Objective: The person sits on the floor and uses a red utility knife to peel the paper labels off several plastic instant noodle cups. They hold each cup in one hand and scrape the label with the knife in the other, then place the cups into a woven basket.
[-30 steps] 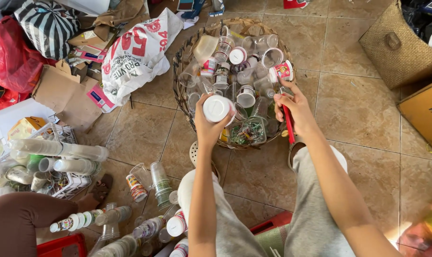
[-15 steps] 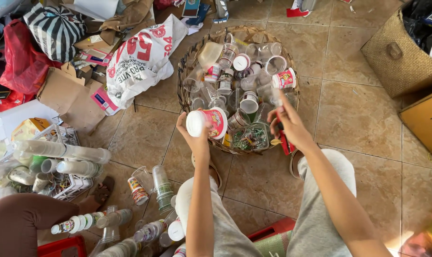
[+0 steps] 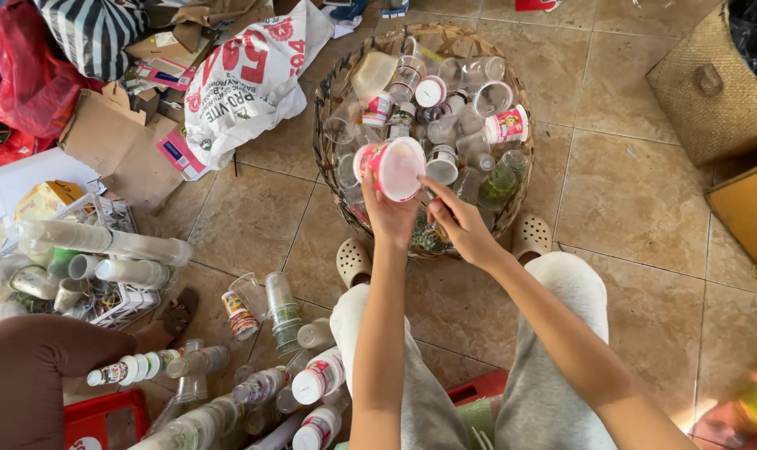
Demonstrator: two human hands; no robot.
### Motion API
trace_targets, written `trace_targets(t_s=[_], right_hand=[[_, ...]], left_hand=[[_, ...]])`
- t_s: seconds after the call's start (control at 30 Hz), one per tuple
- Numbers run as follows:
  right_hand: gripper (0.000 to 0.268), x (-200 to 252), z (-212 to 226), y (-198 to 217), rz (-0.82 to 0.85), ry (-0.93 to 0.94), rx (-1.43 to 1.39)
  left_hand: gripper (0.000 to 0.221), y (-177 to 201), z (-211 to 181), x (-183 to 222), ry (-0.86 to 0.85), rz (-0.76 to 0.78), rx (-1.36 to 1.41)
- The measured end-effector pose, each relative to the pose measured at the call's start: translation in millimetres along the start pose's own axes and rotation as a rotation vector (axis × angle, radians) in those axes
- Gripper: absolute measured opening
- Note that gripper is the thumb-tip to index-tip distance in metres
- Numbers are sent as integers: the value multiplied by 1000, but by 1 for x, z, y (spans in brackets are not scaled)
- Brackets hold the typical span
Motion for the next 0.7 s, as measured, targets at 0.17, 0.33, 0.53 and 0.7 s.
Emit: trace_targets(t_s=[0.17, 0.33, 0.53, 0.7], right_hand=[[34, 10, 25, -7, 18, 44, 778], [36, 11, 29, -8, 39, 85, 831], [32, 15, 37, 1, 39, 79, 882], [13, 17, 32, 10, -15, 71, 1064]], left_hand=[[63, -1, -4, 2, 48, -36, -11], [62, -19, -17, 7, 58, -52, -16], [66, 22, -12, -4, 7, -36, -99], [62, 6, -6, 1, 40, -87, -93]])
Point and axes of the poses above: each hand's wrist, its own x-axis away from the middle knuckle, its own y-axis out of the back of the hand, z = x × y, the point moved 3 cm from there along -x, towards the middle knuckle, and after that the axes turned 15 degrees about z, right-handed, at the moved point
